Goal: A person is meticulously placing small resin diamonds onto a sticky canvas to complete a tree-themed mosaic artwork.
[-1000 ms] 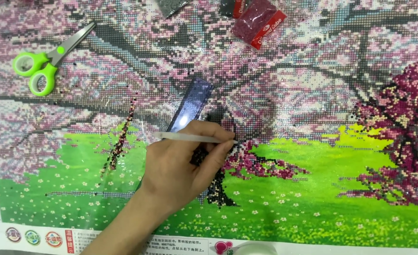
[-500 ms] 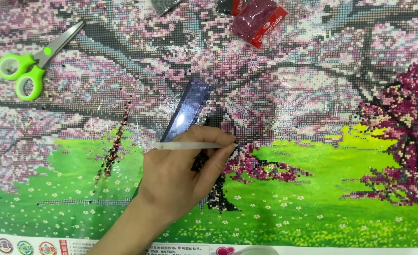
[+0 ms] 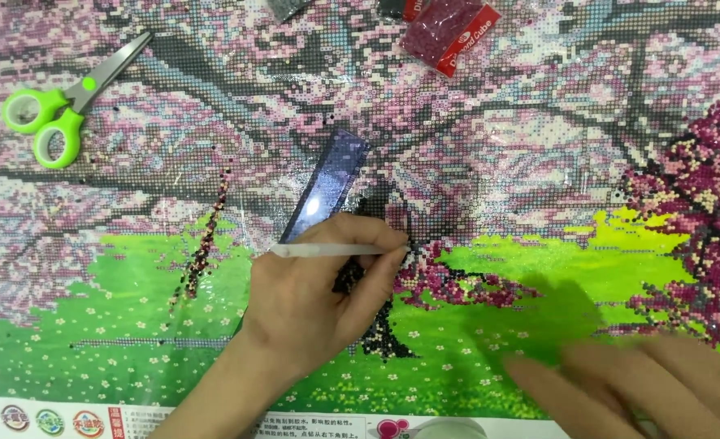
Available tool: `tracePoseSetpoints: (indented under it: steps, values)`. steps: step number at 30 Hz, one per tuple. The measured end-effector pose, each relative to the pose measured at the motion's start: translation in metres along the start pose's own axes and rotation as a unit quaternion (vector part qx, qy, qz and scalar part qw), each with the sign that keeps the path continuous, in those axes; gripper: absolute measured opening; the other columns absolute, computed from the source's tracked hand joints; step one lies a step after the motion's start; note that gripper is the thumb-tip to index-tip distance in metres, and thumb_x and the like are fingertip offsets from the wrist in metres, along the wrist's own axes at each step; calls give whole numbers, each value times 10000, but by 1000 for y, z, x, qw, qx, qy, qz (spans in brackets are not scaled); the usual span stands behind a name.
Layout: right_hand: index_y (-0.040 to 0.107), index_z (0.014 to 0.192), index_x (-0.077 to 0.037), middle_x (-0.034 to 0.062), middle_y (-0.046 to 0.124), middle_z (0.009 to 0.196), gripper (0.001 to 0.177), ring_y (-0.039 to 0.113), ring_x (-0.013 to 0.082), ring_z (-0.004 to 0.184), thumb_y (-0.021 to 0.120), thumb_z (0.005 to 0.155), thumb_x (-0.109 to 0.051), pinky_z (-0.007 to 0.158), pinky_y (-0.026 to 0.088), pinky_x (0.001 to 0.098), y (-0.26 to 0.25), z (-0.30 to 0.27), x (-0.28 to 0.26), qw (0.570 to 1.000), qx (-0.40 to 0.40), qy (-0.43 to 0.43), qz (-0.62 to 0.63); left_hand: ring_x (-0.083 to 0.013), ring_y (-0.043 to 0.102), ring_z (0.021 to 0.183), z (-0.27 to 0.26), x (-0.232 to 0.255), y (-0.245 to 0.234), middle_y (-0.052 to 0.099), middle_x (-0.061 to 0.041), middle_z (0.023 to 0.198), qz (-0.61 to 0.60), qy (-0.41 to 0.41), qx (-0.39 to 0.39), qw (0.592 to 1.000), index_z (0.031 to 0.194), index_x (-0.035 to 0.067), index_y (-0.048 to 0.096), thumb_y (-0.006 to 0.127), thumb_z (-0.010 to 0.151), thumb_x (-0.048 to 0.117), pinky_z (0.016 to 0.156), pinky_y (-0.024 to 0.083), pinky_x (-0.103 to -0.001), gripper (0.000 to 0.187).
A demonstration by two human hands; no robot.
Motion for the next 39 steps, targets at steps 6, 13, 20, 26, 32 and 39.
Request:
tracePoseSetpoints:
  steps: [6, 13, 20, 26, 32, 39]
  values:
    - [599, 1187, -215, 9, 588, 981, 248, 559, 228, 760, 499, 961, -219, 606, 468, 339, 50, 43, -6, 992, 7, -113, -49, -107, 709, 776, 0, -1, 0, 708, 37, 964, 18, -15, -10, 1000, 1000, 114, 638, 658, 913, 124, 635, 543, -247, 90]
    - [607, 1218, -122, 95, 595, 976, 286, 538, 252, 717, 528, 961, -24, 527, 450, 361, 47, 53, 1, 994, 44, -96, 15, -104, 716, 783, 2, -1, -3, 714, 19, 968, -2, -21, -4, 1000, 1002, 102, 649, 662, 906, 125, 655, 542, -227, 99]
    - [616, 1282, -218, 38, 573, 946, 470, 476, 231, 663, 488, 910, 38, 494, 429, 343, 53, 56, -2, 994, 33, -95, -31, -60, 701, 671, 6, 1, -14, 722, -5, 937, -45, -53, 24, 997, 933, 58, 659, 645, 901, 142, 598, 545, -179, 91]
    - [609, 1263, -230, 15, 544, 909, 448, 488, 228, 674, 541, 883, -4, 467, 442, 348, 54, 58, -4, 996, 14, -79, -47, -40, 658, 624, 5, -1, -17, 719, 6, 884, -100, -98, 36, 989, 946, 76, 665, 644, 904, 161, 565, 518, -170, 97]
    - [627, 1244, -289, -18, 530, 877, 498, 506, 205, 684, 574, 839, -4, 433, 419, 323, 53, 56, -5, 993, 51, -76, -76, -60, 667, 692, 4, 7, -27, 728, -44, 911, -181, -116, 66, 974, 958, 43, 639, 637, 907, 123, 617, 545, -164, 94]
    - [635, 1306, -135, 84, 557, 910, 663, 499, 232, 728, 489, 775, 234, 532, 391, 316, 60, 42, 20, 982, 127, -38, 134, -107, 728, 758, -4, 68, -88, 735, 11, 901, -61, -8, -106, 992, 905, 103, 617, 644, 873, 112, 714, 557, -235, 42]
Point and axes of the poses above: each hand's wrist, its own z-axis towards the middle knuckle, its own y-axis out of the palm, x = y × z, the point moved 5 cm from there along z, towards the middle knuckle
